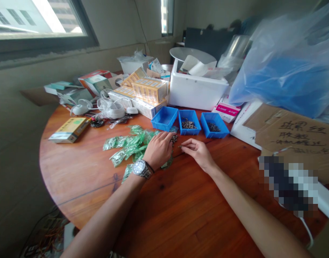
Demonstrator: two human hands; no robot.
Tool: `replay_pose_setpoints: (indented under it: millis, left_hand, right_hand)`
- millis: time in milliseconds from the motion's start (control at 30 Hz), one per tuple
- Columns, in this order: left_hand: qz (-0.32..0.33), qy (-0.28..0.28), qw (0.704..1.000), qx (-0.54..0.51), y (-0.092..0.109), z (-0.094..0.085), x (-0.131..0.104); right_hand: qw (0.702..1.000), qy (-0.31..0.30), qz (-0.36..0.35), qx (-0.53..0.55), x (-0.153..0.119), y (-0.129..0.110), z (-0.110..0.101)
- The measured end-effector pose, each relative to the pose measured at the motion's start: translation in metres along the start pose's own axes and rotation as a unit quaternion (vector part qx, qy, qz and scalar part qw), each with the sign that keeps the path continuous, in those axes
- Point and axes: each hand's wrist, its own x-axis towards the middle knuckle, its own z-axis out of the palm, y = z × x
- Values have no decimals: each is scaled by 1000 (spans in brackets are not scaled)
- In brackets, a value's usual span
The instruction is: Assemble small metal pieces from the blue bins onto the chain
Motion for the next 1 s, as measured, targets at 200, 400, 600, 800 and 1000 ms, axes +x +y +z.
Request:
replay_pose_setpoints:
  millis: [200,400,600,800,1000]
  left_hand:
    - [6,2,1000,-6,-3,3,0]
    - [8,1,1000,-11,-2,3,-1]
    - [8,-6,1000,-4,-1,3,-1]
    - [6,-5,1000,-5,-1,1,0]
    - [3,7,1000,-6,-3,1,0]
  right_hand:
    - [978,48,44,199,-1,-8,-6]
    - [963,76,53,254,0,-12,-12]
    - [965,80,24,247,0,-13,-10]
    - [977,85,-2,197,-3,-15,-6]
    - [986,105,-43,123,2,-14,-10]
